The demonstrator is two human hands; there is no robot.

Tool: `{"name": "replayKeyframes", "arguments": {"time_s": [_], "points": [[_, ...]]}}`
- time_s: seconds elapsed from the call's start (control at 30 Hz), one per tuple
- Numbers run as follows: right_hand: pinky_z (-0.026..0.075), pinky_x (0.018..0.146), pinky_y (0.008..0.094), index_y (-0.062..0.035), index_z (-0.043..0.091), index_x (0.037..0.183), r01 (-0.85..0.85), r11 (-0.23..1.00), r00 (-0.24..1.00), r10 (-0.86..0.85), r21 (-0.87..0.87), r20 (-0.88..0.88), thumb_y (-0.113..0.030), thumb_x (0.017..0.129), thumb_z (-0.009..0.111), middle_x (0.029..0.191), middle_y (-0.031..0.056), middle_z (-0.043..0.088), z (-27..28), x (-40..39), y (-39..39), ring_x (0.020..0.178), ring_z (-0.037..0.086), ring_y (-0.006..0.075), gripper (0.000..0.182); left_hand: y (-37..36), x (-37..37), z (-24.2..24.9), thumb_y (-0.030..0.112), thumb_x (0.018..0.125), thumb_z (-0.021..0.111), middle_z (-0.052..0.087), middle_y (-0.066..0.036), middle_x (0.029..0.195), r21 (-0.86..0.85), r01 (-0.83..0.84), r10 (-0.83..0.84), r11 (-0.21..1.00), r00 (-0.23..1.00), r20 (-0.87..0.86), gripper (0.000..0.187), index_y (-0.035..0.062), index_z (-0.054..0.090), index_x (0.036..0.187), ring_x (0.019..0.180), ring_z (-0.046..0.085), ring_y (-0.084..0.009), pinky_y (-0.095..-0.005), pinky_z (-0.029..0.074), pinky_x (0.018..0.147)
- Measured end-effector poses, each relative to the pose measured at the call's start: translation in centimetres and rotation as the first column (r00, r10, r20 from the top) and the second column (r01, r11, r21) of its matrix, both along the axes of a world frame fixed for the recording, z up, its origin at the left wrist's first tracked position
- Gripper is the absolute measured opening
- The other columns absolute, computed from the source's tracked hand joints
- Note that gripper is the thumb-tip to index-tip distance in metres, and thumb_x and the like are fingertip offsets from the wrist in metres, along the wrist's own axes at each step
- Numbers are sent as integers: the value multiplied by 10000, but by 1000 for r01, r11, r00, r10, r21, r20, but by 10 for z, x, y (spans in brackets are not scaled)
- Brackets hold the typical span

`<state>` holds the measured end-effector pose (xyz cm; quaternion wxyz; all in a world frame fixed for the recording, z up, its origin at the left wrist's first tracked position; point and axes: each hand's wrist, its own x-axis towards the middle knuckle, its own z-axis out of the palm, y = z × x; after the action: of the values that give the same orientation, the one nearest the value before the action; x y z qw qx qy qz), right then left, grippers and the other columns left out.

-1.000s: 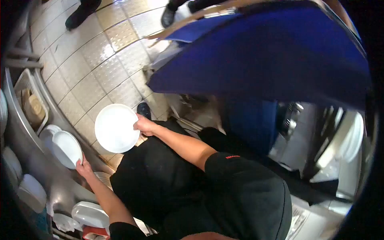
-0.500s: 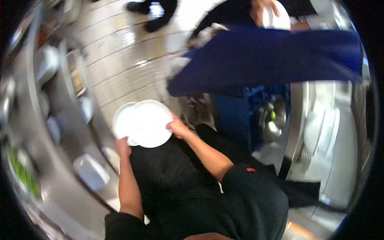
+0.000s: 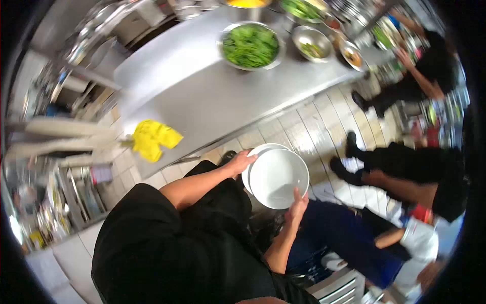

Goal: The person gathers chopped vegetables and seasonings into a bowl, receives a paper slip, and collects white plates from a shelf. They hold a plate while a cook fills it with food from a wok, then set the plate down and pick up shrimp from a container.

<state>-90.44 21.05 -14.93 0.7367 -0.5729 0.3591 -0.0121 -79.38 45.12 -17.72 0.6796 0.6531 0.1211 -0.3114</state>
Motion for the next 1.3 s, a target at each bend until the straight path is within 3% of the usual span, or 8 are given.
{"name": "replayKeyframes", "arguments": {"time_s": [0.37,0.4,0.43,0.57,0.73,0.83,1.1,1.3], "points": [[506,858,460,-7,496,1247,-376,885,924,335,276,187,-188,863,631,1145,138,590,51,34,78,1013,598,289,446,116,-70,62,406,964,497,674,-144,1056,57,-302,260,952,891,373,461,40,575,1233,944,637,-198,-328,494,850],[503,862,466,-2,512,1221,-439,852,896,396,285,200,-211,858,638,1135,144,592,54,31,90,1015,596,291,437,129,-82,61,425,960,499,674,-146,1065,-52,-337,335,940,880,338,475,45,582,1233,954,639,-209,-327,492,852],[500,867,473,2,528,1194,-502,812,864,454,298,218,-235,853,645,1125,149,593,56,30,107,1017,595,293,431,145,-95,79,451,944,525,672,-151,1068,72,-343,304,937,897,320,530,22,569,1251,962,639,-207,-324,496,853],[524,861,454,25,457,1292,-642,723,765,586,255,266,-108,703,633,1115,168,592,20,4,160,976,616,324,629,214,-155,95,424,871,629,678,-148,1075,30,-423,395,905,867,304,541,21,586,1230,985,642,-218,-331,488,877],[509,906,468,35,459,1284,-668,667,721,690,330,66,-111,699,581,1135,179,586,76,-46,305,1033,603,342,616,319,-234,109,53,670,635,638,-152,1144,0,-395,377,919,877,299,633,14,505,1289,1060,606,-239,-339,478,908],[500,923,470,44,447,1294,-717,611,657,753,335,34,-115,715,577,1164,183,579,94,-71,376,1058,595,344,615,380,-279,103,11,660,624,640,-136,1137,-40,-474,459,880,825,331,629,22,515,1280,1052,605,-222,-337,475,908],[493,935,455,37,449,1298,-851,249,362,916,462,174,-90,741,597,1180,169,584,99,-80,548,1063,598,331,590,512,-379,143,-58,658,612,640,-106,1080,-54,-753,738,656,624,258,620,18,517,1265,994,600,-171,-311,482,868],[519,891,443,7,473,1282,-886,1,99,978,463,186,-70,736,615,1124,150,605,124,-101,668,1015,614,314,569,559,-445,152,-47,693,628,618,-107,1108,-166,-919,930,359,335,152,617,6,485,1290,988,602,-185,-311,491,867]]}}
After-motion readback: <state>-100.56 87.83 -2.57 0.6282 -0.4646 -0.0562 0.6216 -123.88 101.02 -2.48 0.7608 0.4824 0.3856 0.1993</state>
